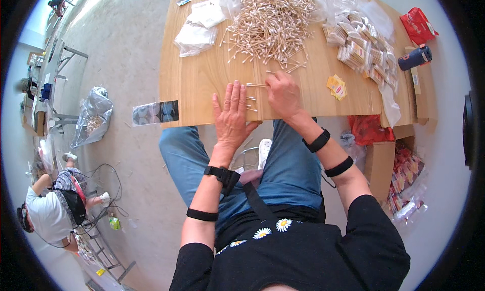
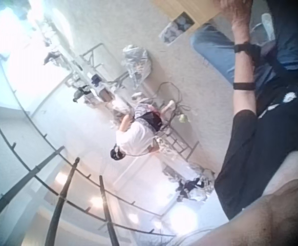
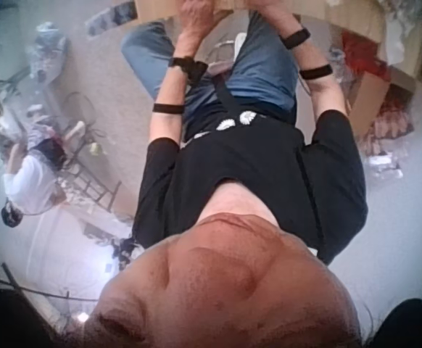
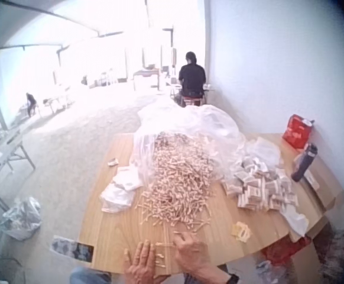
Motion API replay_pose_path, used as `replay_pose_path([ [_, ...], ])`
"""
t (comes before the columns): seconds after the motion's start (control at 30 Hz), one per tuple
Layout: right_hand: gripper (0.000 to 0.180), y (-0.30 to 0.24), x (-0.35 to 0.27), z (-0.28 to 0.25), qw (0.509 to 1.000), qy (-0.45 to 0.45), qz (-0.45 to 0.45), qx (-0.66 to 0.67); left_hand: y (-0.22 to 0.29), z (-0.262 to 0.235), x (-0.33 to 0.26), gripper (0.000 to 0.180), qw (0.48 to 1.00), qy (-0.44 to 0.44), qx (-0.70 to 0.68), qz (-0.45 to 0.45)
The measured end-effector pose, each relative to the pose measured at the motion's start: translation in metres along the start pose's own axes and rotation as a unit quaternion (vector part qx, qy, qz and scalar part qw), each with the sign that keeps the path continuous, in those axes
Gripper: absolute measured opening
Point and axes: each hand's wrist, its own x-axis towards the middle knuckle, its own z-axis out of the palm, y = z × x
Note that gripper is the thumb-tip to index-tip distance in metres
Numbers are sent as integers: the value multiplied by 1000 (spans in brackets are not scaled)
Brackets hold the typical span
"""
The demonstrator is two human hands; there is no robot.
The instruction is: The recorder is sorting cotton swabs (Q-tips) on a table and placing them into small paper or plastic packaging.
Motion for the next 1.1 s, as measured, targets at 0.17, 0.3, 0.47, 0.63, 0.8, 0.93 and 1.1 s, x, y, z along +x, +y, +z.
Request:
replay_pose_path([
  [0.17, 7, -29, 5, 14, 999, -11, -32, 23, 2, -2, 0, 115, 1000, 8, -13, -4],
  [0.3, 6, -22, 6, 8, 997, -47, -1, 53, 0, 2, -1, 113, 1000, 14, -11, 4],
  [0.47, 6, 47, 21, -31, 998, 22, 43, -35, -1, 2, -1, 109, 1000, 0, 6, -1],
  [0.63, 4, 71, 23, -31, 999, 2, 21, -25, 2, -2, 0, 109, 1000, -1, 11, 4],
  [0.8, 2, 65, 34, -25, 999, 24, -9, 21, 2, -2, 0, 108, 1000, 1, 7, 5],
  [0.93, 2, 60, 36, -35, 1000, 25, -2, -3, 2, -2, 0, 108, 1000, -1, 10, 6],
  [1.1, 4, 40, 12, -42, 1000, -14, -15, 3, 2, -1, 0, 108, 1000, -5, 18, -1],
])
